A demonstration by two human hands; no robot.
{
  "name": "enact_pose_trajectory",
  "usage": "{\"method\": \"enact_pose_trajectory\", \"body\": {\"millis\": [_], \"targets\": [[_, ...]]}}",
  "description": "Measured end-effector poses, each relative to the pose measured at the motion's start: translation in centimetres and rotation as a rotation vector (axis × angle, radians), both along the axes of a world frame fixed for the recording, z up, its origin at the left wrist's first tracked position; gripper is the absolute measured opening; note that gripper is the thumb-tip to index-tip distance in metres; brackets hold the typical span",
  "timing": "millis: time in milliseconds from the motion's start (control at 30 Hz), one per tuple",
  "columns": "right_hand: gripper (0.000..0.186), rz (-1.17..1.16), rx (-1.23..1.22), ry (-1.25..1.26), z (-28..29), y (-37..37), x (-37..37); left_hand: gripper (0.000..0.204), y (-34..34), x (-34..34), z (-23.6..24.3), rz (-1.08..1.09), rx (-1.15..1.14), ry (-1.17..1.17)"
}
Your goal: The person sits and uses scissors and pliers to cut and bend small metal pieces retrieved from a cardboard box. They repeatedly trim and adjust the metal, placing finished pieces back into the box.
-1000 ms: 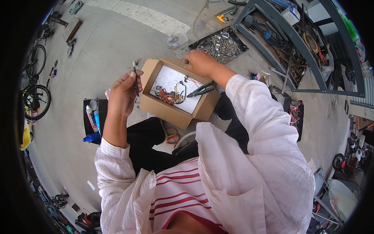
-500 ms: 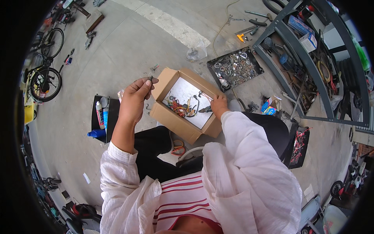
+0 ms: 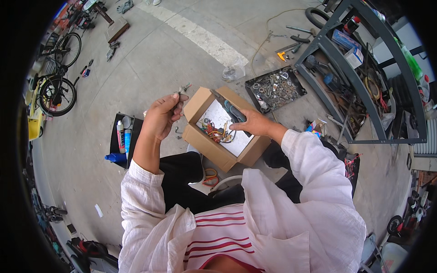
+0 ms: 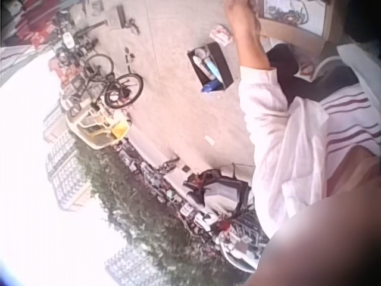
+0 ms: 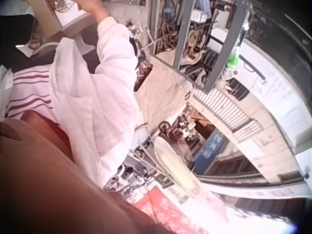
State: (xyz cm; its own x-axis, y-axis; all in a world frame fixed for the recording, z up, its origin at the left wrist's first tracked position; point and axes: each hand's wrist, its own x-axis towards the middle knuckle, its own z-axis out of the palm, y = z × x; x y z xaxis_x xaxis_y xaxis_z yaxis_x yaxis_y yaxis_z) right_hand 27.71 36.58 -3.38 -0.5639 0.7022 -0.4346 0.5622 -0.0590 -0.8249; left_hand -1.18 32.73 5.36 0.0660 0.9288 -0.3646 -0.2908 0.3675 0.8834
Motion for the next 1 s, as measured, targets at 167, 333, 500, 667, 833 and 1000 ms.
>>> {"method": "enact_pose_trajectory", "body": {"millis": [167, 333, 500, 667, 833, 1000], "targets": [[0.030, -0.040, 0.224, 0.280, 8.0, -1.3, 2.4, 0.029, -0.8, 0.7, 1.2, -0.007, 0.076, 0.176], [0.026, -0.006, -0.151, 0.559, 9.1, -2.8, 1.2, 0.028, -1.8, 1.2, 1.1, -0.035, 0.057, 0.141], [0.029, 0.119, -0.514, 0.887, 8.0, -2.7, 0.3, 0.027, -2.1, 1.3, 1.1, -0.017, 0.039, 0.139], [0.032, 0.179, 0.027, 0.398, 9.8, -2.0, -0.1, 0.027, -1.8, 1.1, 1.0, 0.040, 0.057, 0.194], [0.030, 0.159, 0.608, 0.055, 9.2, -1.7, 0.6, 0.026, -1.6, 1.0, 0.8, 0.045, 0.024, 0.243], [0.027, 0.148, 0.649, -0.032, 8.9, -1.6, 0.7, 0.024, -1.7, 1.2, 1.3, 0.035, 0.009, 0.328]]}}
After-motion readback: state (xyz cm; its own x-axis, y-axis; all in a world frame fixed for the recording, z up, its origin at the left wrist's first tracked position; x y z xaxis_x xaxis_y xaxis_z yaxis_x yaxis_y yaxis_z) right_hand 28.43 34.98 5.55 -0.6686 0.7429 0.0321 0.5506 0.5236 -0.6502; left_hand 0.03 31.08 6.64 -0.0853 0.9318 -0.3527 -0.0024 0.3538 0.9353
